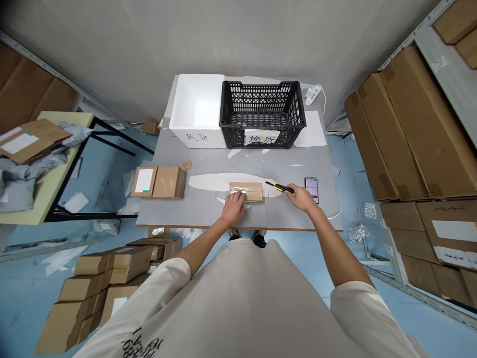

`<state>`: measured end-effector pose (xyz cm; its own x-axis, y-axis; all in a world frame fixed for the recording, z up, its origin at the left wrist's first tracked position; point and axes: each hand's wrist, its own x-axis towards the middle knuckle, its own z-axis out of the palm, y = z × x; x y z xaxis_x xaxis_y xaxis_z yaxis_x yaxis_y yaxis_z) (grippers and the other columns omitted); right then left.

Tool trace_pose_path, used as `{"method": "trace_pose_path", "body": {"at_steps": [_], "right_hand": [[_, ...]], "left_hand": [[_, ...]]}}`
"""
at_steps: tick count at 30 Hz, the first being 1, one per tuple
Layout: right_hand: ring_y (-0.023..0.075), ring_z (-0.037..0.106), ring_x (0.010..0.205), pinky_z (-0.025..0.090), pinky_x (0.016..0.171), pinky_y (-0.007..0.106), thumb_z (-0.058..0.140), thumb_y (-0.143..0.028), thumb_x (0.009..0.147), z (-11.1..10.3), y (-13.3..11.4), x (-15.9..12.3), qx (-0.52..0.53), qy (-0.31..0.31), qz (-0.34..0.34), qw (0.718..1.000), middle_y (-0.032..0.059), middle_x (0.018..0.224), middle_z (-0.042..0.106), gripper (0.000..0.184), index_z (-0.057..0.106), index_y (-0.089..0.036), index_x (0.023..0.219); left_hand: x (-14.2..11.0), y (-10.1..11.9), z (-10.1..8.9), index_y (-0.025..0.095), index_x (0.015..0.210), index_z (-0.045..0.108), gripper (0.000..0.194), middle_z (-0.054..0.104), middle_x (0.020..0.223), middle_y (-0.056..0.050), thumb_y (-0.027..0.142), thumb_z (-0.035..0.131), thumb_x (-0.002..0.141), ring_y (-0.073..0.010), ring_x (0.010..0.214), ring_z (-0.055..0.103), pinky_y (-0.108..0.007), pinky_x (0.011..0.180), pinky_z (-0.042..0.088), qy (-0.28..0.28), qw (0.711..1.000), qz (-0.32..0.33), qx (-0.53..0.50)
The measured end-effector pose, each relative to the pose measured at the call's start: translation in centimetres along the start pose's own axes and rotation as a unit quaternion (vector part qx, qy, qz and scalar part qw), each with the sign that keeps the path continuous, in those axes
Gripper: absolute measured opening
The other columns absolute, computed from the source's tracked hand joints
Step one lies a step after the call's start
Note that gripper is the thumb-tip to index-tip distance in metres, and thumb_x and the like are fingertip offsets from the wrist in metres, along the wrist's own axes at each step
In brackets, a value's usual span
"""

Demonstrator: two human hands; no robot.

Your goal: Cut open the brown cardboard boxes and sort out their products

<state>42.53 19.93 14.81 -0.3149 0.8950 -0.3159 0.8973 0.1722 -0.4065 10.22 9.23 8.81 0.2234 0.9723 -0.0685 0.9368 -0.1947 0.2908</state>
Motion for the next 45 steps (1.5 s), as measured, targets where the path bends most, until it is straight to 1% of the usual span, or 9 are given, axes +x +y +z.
{"method": "trace_pose_path", "body": {"at_steps": [4, 8, 18, 23, 28, 31, 34, 40, 45], "right_hand": [[0.0222, 0.067, 0.096, 0.048, 0.081, 0.030, 0.051, -0.036, 0.094, 2.6, 0.4, 0.1, 0.089, 0.008, -0.024, 0.996, 0.0063, 0.110, 0.075, 0.031, 0.070, -0.021, 0.115], [0.0223, 0.067, 0.101, 0.049, 0.086, 0.031, 0.053, -0.033, 0.093, 3.9, 1.0, 0.4, 0.107, -0.017, -0.035, 0.993, 0.0043, 0.115, 0.074, 0.033, 0.069, -0.024, 0.120], [0.0254, 0.063, 0.109, 0.044, 0.093, 0.034, 0.045, -0.027, 0.099, 3.5, 1.7, 3.3, -0.046, -0.044, -0.068, 0.996, 0.0087, 0.120, 0.071, 0.040, 0.064, -0.024, 0.135], [0.0268, 0.061, 0.113, 0.043, 0.097, 0.038, 0.047, -0.025, 0.097, 3.1, 1.2, 5.5, -0.065, -0.069, -0.108, 0.990, 0.0090, 0.120, 0.072, 0.040, 0.066, -0.026, 0.132], [0.0230, 0.064, 0.107, 0.048, 0.095, 0.034, 0.051, -0.027, 0.094, 3.3, 1.7, 6.6, 0.019, -0.134, -0.095, 0.986, 0.0036, 0.120, 0.073, 0.039, 0.070, -0.029, 0.128], [0.0208, 0.067, 0.100, 0.051, 0.090, 0.030, 0.051, -0.031, 0.094, 3.5, 2.5, 6.1, 0.093, -0.183, -0.069, 0.976, 0.0011, 0.117, 0.075, 0.037, 0.072, -0.027, 0.124], [0.0210, 0.067, 0.095, 0.053, 0.086, 0.031, 0.051, -0.036, 0.093, 3.6, 3.2, 5.1, 0.141, -0.209, -0.046, 0.967, 0.0024, 0.115, 0.074, 0.039, 0.073, -0.025, 0.124], [0.0192, 0.062, 0.077, 0.053, 0.074, 0.032, 0.057, -0.046, 0.088, 3.9, 3.7, 3.5, 0.178, -0.200, -0.013, 0.963, 0.0031, 0.092, 0.074, 0.043, 0.076, -0.021, 0.118], [0.0243, 0.063, 0.093, 0.052, 0.087, 0.036, 0.061, -0.052, 0.085, 5.3, 3.0, 3.2, 0.257, -0.171, -0.009, 0.951, 0.0060, 0.109, 0.073, 0.049, 0.075, -0.021, 0.120]], "left_hand": [[3.6, 1.3, 0.1, 0.022, 0.137, 0.049, 0.043, 0.050, 0.140, -0.014, 0.028, 0.052, 0.095, -0.0315, 0.128, 0.046, -0.047, 0.109, 0.036, -0.023, 1.000, 0.019, 0.005], [5.5, 1.4, 1.0, 0.020, 0.128, 0.053, 0.035, 0.054, 0.132, -0.014, 0.031, 0.056, 0.095, -0.0313, 0.122, 0.050, -0.049, 0.107, 0.037, -0.047, 0.998, 0.019, 0.025], [6.0, 1.8, 2.1, 0.020, 0.131, 0.050, 0.041, 0.054, 0.126, -0.013, 0.026, 0.060, 0.092, -0.0289, 0.120, 0.053, -0.054, 0.118, 0.022, -0.066, 0.997, 0.018, 0.032], [5.8, 1.7, 1.9, 0.023, 0.131, 0.051, 0.039, 0.053, 0.126, -0.012, 0.024, 0.060, 0.093, -0.0276, 0.118, 0.055, -0.055, 0.120, 0.021, -0.073, 0.997, 0.021, 0.031], [5.3, 1.2, 1.8, 0.021, 0.131, 0.052, 0.040, 0.053, 0.125, -0.012, 0.026, 0.062, 0.093, -0.0263, 0.117, 0.056, -0.051, 0.123, 0.021, -0.068, 0.997, 0.026, 0.033], [5.2, 1.1, 1.8, 0.020, 0.131, 0.052, 0.039, 0.053, 0.124, -0.012, 0.027, 0.061, 0.093, -0.0258, 0.115, 0.057, -0.051, 0.123, 0.022, -0.064, 0.997, 0.024, 0.026], [5.1, 1.1, 1.8, 0.021, 0.131, 0.053, 0.038, 0.054, 0.123, -0.011, 0.027, 0.060, 0.094, -0.0257, 0.114, 0.058, -0.050, 0.123, 0.023, -0.061, 0.998, 0.022, 0.029], [5.0, 1.1, 1.9, 0.021, 0.131, 0.052, 0.038, 0.055, 0.123, -0.011, 0.027, 0.060, 0.094, -0.0258, 0.114, 0.059, -0.051, 0.122, 0.024, -0.058, 0.997, 0.027, 0.030], [4.7, 1.0, 2.2, 0.023, 0.131, 0.051, 0.038, 0.056, 0.121, -0.009, 0.024, 0.060, 0.094, -0.0247, 0.110, 0.060, -0.050, 0.122, 0.024, -0.052, 0.997, 0.039, 0.040]]}}
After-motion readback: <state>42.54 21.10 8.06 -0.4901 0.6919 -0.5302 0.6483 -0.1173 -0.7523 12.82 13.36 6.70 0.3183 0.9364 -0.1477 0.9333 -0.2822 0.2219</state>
